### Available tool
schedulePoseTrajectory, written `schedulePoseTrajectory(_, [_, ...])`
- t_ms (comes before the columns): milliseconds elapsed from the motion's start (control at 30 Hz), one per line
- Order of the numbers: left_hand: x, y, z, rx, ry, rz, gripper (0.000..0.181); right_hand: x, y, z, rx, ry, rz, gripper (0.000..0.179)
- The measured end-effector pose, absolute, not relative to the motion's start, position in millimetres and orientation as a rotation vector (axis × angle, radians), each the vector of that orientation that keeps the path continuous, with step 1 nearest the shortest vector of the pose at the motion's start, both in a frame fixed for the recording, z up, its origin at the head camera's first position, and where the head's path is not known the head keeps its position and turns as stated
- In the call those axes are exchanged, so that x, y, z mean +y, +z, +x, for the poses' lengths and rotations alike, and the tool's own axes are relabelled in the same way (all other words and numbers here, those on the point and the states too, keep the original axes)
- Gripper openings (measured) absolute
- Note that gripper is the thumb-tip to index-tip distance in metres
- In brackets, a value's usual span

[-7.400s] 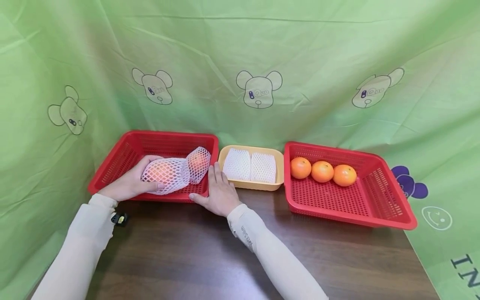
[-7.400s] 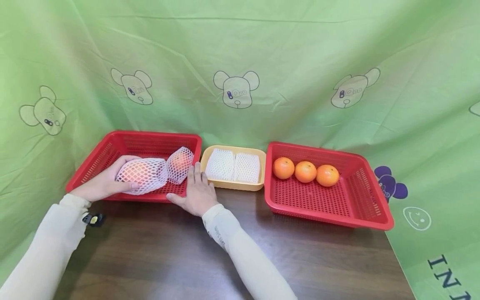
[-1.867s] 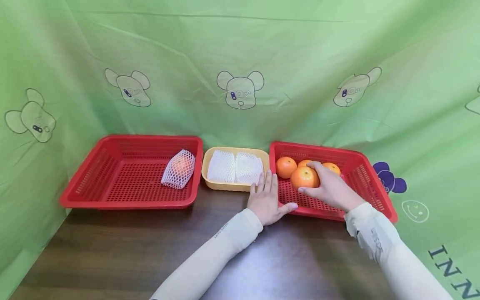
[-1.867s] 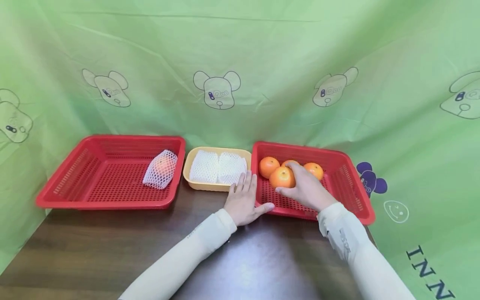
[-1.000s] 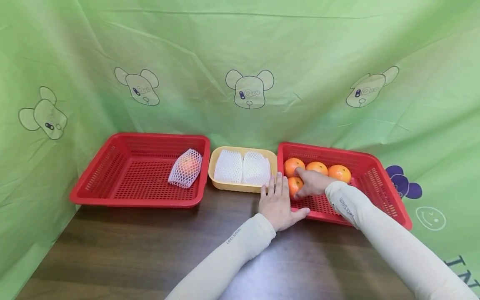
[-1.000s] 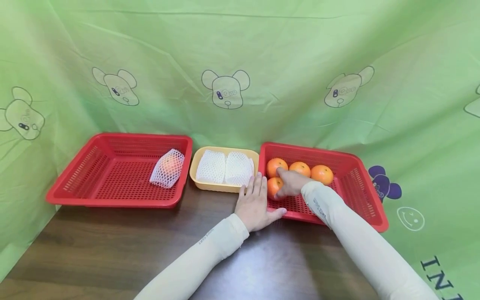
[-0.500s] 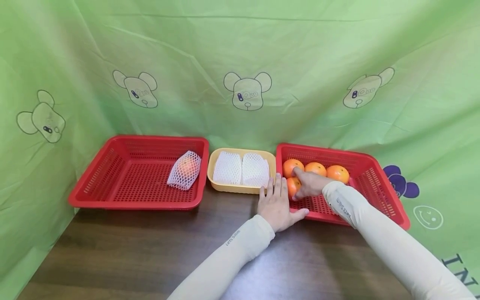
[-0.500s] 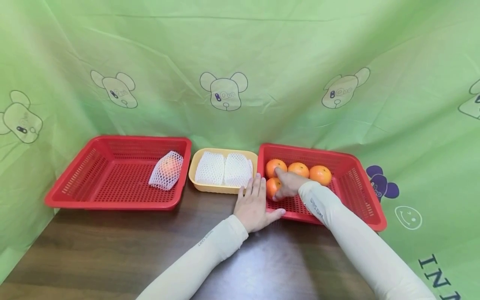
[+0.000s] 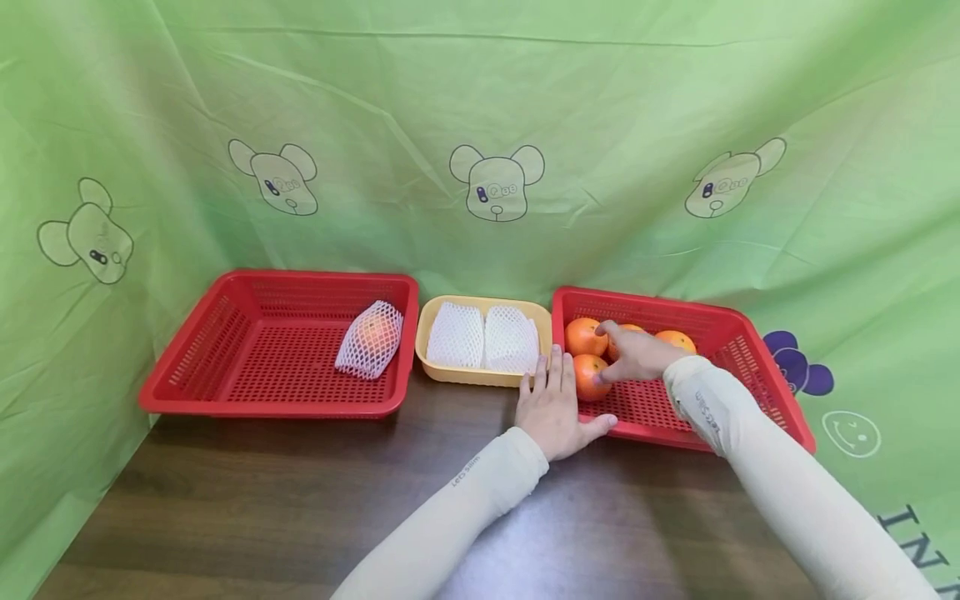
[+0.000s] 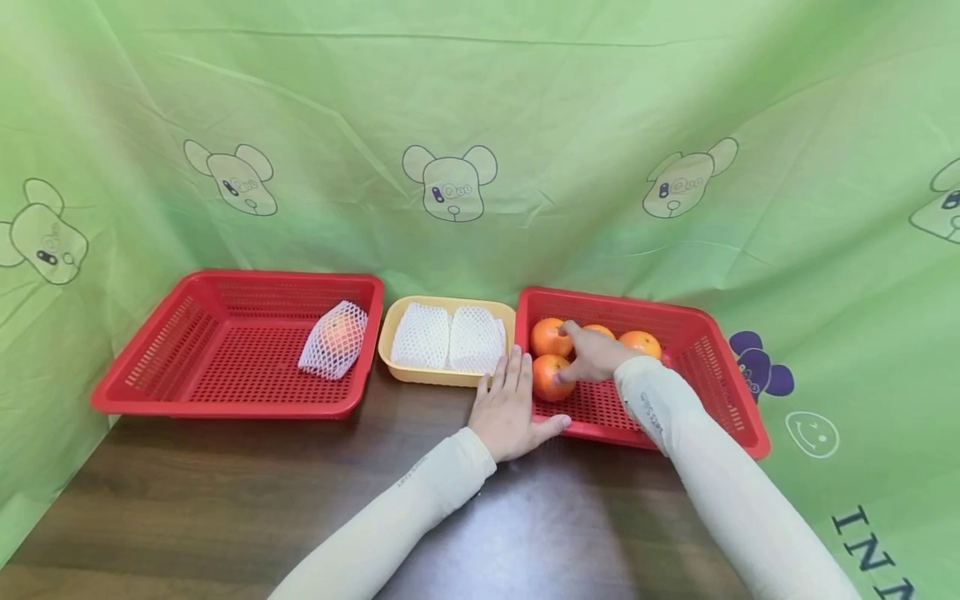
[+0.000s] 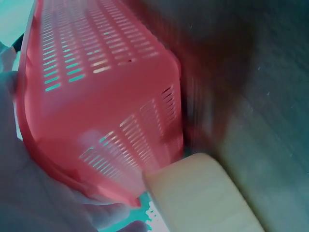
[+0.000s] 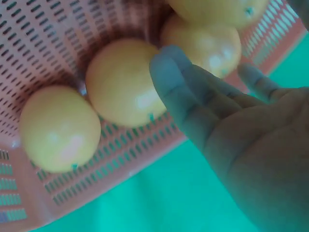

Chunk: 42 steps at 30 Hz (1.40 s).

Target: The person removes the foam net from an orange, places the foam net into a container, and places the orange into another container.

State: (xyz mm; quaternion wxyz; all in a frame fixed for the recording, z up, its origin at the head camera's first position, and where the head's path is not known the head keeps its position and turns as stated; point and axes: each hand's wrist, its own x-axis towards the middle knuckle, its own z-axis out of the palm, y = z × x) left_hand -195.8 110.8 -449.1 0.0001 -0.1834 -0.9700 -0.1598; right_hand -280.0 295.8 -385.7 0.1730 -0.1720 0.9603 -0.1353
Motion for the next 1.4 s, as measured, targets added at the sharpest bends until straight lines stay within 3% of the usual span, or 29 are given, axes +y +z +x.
schedulePoseTrajectory(267, [101.7, -452.4, -195.6, -3.012, -0.577, -0.632, 0.106, 320.3, -363.0, -255.7, 2.859, -0.439, -0.506, 0.081])
schedulePoseTrajectory(400, [87.4, -454.7, -188.0, -2.968, -0.542, -0.746, 0.106, 319.7, -357.4, -232.6, 2.901, -0.430, -0.485, 0.090])
schedulePoseTrajectory(833, [0.5, -451.2, -160.0, -2.788, -0.339, -1.061, 0.110, 264.8, -384.2, -165.6, 3.049, -0.459, -0.568, 0.109])
schedulePoseTrajectory(1400, [-117.9, -418.9, -202.6, -2.947, -0.356, -0.795, 0.111, 180.0, -418.3, -166.7, 3.047, -0.524, -0.867, 0.111])
